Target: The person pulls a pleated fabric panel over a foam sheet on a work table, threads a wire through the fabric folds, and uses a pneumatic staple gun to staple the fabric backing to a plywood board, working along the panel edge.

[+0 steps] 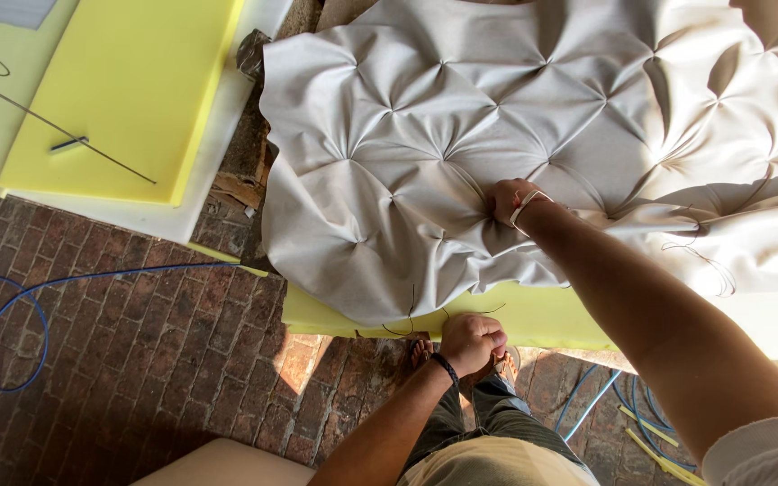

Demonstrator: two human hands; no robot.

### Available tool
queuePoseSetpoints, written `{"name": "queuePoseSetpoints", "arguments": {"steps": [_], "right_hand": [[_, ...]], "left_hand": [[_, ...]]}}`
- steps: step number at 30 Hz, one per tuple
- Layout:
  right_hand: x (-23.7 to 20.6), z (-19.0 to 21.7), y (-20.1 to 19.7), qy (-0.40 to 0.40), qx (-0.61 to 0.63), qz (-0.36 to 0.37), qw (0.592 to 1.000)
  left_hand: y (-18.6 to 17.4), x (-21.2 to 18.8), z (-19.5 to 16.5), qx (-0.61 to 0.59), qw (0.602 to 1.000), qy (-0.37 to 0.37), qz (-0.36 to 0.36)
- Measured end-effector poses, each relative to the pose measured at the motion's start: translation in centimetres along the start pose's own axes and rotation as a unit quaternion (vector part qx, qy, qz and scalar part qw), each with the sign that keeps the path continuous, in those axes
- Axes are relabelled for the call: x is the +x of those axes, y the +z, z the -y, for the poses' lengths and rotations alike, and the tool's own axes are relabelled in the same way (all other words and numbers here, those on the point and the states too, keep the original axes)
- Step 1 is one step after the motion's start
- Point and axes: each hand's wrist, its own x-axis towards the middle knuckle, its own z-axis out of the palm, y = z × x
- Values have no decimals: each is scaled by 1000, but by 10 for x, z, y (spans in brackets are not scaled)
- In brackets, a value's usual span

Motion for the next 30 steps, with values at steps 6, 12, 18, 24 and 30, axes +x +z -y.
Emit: {"name": "queuePoseSetpoints", "arguments": {"steps": [6, 12, 18, 24, 30], "right_hand": [[-53, -14, -5, -29, 271, -62, 960], [-217, -90, 51, 3, 618, -454, 641], [-299, -90, 162, 161, 434, -596, 656], [-200, -61, 179, 207, 109, -281, 931], [-159, -67, 152, 107, 204, -272, 935]], "left_hand": [[0, -1, -11, -10, 999, 12, -31], [-16, 7, -49, 21, 994, 88, -60], [-65, 45, -131, 8, 960, 242, -141], [-134, 107, -223, -76, 930, 318, -170], [-192, 175, -291, 9, 899, 325, -293]]}}
